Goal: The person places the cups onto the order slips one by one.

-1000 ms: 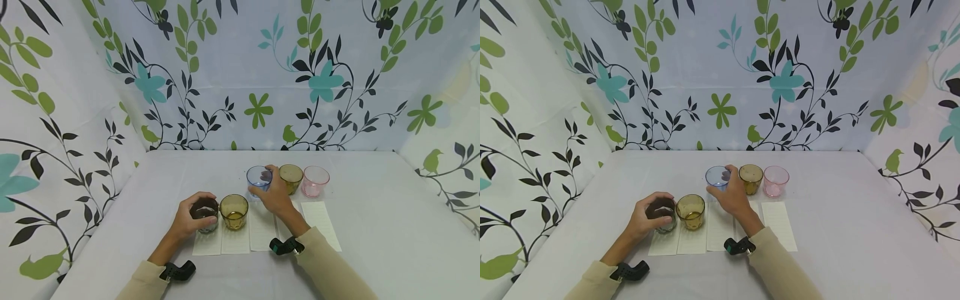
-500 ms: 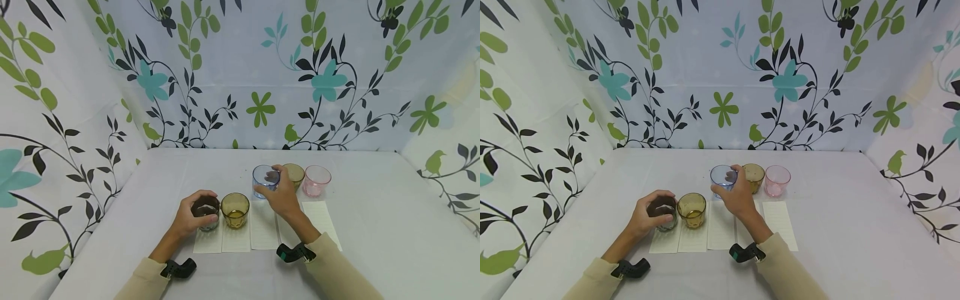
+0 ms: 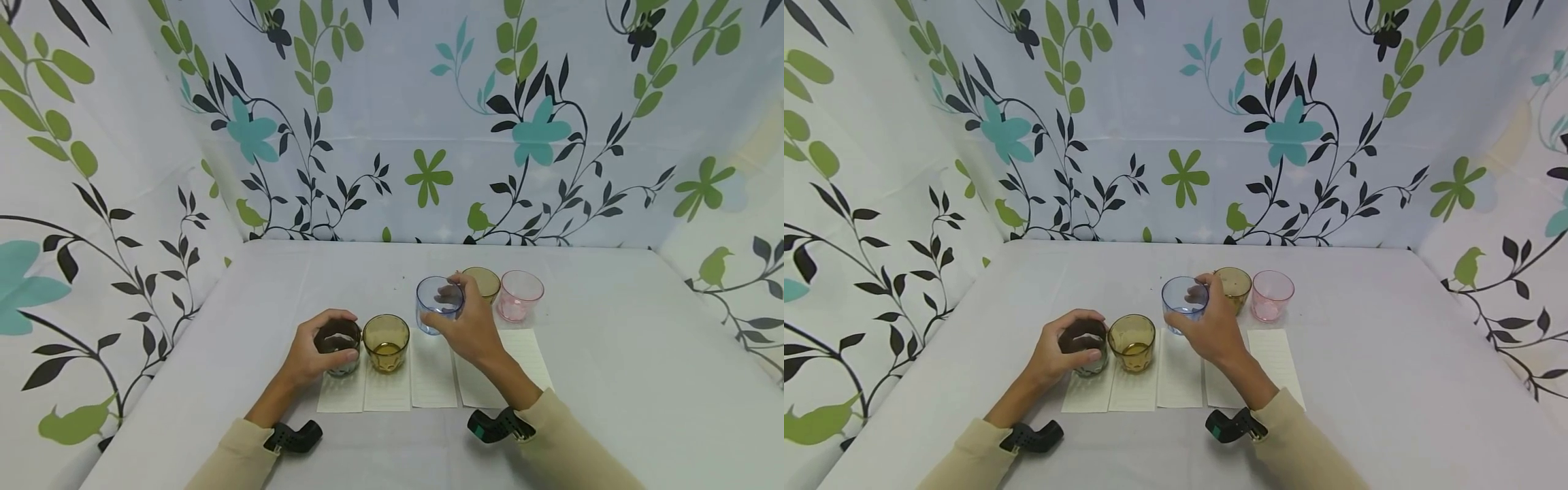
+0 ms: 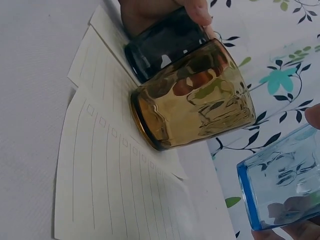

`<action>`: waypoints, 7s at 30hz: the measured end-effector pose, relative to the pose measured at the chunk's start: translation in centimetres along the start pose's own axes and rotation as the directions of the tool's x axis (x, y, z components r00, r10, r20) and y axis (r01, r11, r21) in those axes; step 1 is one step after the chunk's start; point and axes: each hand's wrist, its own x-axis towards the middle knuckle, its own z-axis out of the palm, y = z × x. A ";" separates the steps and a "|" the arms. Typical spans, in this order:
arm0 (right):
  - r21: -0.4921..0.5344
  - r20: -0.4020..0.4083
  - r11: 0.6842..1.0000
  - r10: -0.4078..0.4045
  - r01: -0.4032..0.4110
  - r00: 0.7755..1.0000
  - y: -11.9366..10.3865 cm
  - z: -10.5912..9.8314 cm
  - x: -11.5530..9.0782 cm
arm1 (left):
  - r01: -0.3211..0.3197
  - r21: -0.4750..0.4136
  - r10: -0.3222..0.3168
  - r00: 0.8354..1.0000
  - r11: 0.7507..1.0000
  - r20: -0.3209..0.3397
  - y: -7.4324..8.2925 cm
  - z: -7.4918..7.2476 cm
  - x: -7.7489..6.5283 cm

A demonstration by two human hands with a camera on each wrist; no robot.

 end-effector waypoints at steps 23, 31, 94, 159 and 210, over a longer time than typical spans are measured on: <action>0.007 0.085 1.000 0.013 -0.014 0.996 1.3 0.7 -1.8 | -0.037 0.003 0.037 0.999 0.999 0.002 -0.3 0.0 0.0; -0.017 0.098 1.000 0.010 -0.009 0.995 1.3 0.8 -1.9 | -0.020 -0.009 0.020 1.000 1.000 -0.001 -0.2 0.0 0.0; -0.114 0.285 0.993 0.063 -0.031 0.956 2.5 0.5 -1.8 | 0.022 -0.014 -0.022 1.000 1.000 0.000 0.2 0.2 0.1; -0.220 -0.063 0.959 -0.199 0.181 0.978 2.1 -3.9 3.9 | 0.005 -0.004 -0.005 1.000 1.000 0.003 0.0 0.2 0.1; -0.513 -0.211 0.856 -0.202 0.067 0.956 3.8 -3.0 4.4 | 0.016 -0.005 -0.016 1.000 1.000 0.002 0.1 0.2 -0.1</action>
